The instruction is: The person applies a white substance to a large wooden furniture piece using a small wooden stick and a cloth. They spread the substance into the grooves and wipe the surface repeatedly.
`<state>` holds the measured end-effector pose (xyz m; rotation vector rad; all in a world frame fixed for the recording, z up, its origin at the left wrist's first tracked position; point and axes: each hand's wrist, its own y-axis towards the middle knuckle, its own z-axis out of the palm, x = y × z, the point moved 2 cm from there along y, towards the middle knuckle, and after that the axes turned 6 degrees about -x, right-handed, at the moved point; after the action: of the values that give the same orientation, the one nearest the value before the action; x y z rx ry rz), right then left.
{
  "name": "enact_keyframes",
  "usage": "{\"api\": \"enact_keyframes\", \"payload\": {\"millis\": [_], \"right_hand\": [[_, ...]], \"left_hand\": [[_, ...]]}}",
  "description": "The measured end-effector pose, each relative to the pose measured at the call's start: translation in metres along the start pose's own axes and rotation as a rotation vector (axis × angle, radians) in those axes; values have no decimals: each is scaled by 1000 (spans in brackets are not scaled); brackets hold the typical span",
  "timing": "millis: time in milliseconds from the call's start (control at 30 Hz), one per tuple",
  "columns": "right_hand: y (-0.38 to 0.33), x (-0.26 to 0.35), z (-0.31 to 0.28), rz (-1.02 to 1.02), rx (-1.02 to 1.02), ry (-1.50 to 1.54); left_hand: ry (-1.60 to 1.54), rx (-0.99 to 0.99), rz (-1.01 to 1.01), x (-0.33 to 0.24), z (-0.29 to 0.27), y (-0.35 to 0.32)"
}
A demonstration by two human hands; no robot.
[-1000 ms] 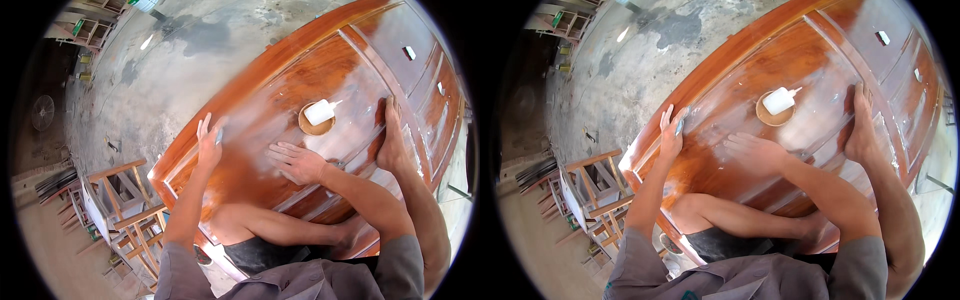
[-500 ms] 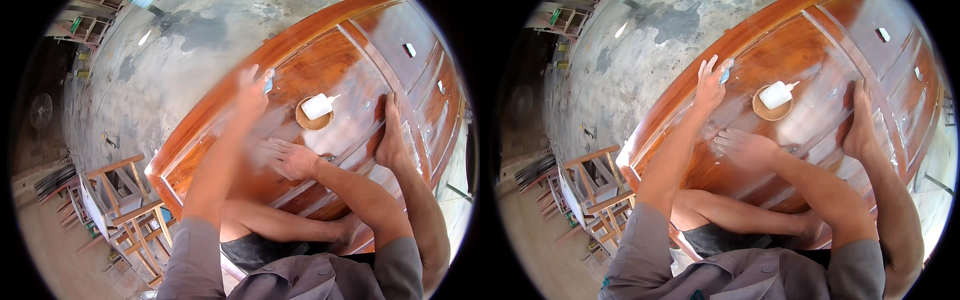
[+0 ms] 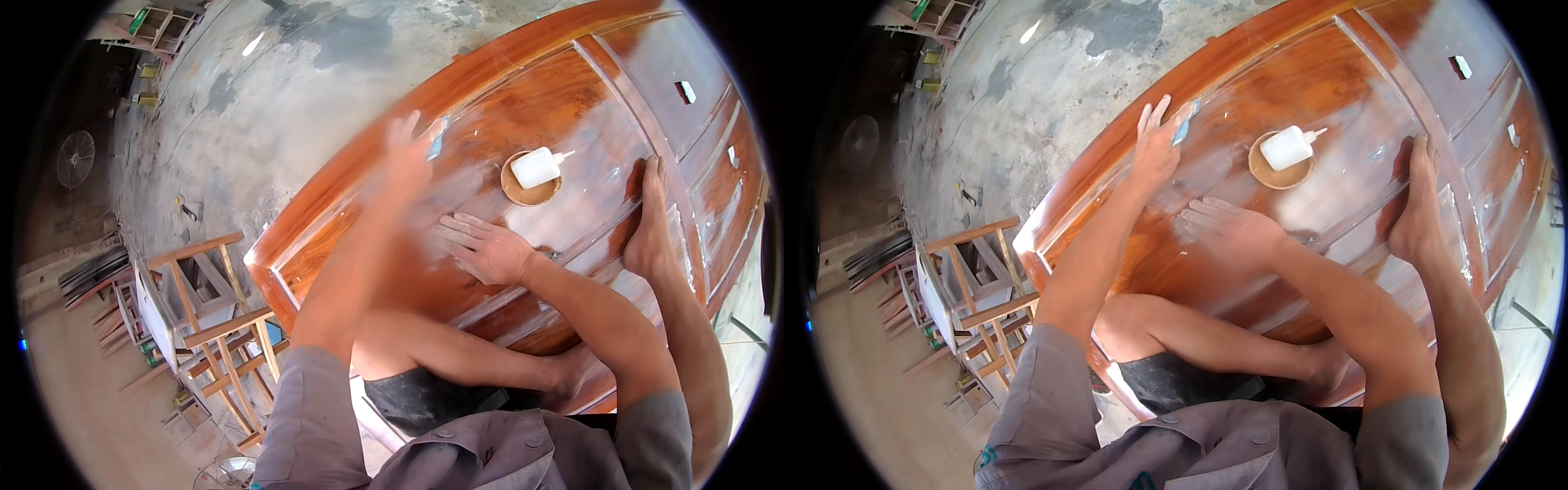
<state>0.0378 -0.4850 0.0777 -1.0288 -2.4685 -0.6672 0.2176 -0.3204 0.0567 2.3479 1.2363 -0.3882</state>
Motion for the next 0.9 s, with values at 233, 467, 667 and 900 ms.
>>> {"api": "enact_keyframes", "payload": {"millis": [233, 467, 667, 900], "right_hand": [[-7, -9, 6, 23, 71, -32], [1, 0, 0, 3, 79, -47], [-10, -9, 9, 11, 48, -64], [2, 1, 3, 20, 162, -52]], "left_hand": [[162, 68, -26, 104, -86, -146], [65, 57, 75, 35, -38, -43], [183, 24, -61, 92, -105, -158], [101, 69, -10, 55, -60, -81]]}}
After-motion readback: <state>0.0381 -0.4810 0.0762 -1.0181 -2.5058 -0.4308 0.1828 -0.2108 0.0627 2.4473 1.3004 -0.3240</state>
